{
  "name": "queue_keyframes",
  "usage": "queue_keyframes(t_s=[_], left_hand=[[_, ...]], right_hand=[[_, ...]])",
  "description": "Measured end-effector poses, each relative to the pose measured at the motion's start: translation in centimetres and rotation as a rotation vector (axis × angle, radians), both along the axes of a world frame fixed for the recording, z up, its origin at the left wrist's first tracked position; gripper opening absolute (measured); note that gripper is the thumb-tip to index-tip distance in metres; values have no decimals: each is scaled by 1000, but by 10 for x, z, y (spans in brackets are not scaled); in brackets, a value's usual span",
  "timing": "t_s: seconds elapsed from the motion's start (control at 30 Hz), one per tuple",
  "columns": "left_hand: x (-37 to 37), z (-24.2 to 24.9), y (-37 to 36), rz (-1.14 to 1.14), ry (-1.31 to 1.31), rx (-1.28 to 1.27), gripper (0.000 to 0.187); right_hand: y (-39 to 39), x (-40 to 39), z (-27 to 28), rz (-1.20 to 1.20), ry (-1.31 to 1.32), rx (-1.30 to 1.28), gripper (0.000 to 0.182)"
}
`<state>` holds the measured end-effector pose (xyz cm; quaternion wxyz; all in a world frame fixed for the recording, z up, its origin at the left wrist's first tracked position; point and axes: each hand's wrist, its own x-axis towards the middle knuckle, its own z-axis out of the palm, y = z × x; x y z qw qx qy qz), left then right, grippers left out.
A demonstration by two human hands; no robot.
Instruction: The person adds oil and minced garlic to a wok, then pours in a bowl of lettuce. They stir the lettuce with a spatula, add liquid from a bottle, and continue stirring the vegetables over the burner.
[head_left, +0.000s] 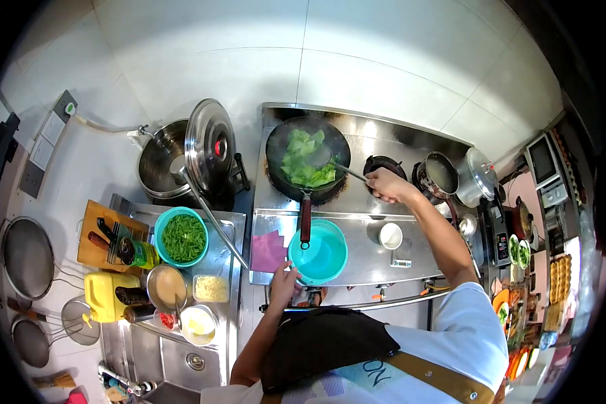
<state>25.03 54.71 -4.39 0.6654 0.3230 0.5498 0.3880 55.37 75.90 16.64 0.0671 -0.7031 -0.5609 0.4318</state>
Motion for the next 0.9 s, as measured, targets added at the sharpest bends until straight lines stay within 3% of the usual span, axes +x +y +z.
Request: queue_keyframes(t_s=[0.07, 0.17, 0.27, 0.37, 0.4, 0.53, 0.57, 0.67, 0.8, 0.83, 0.9], left_hand=[[1, 11, 6, 4, 7, -20, 43], [4, 6, 9, -38, 57, -7, 43], [10, 8, 12, -93, 33, 11, 44], [7, 16, 15, -105, 34, -24, 44], [4, 12, 14, -87, 56, -13, 45], [8, 0, 8, -65, 35, -22, 44], [12, 2, 7, -70, 32, -19, 44], [18, 11, 6, -103, 26, -22, 42], [8, 7, 0, -52, 34, -37, 42], [5, 4, -1, -35, 32, -51, 43], [5, -1, -4, -47, 27, -41, 42]], right_hand=[[-13, -10, 18, 94, -114, 87, 34], [-1, -5, -23, 319, -233, 24, 28], [20, -7, -59, 173, -89, 112, 26], [12, -13, 2, 254, -312, 93, 30], [18, -11, 4, 405, -402, 155, 31], [19, -25, -26, 420, -241, 282, 31], [25, -34, -39, 308, -196, 112, 31], [29, -27, -43, 252, -121, 133, 28], [28, -10, 27, 465, -467, 87, 22], [36, -5, 20, 470, -469, 86, 22], [47, 4, -4, 731, -695, 72, 23]])
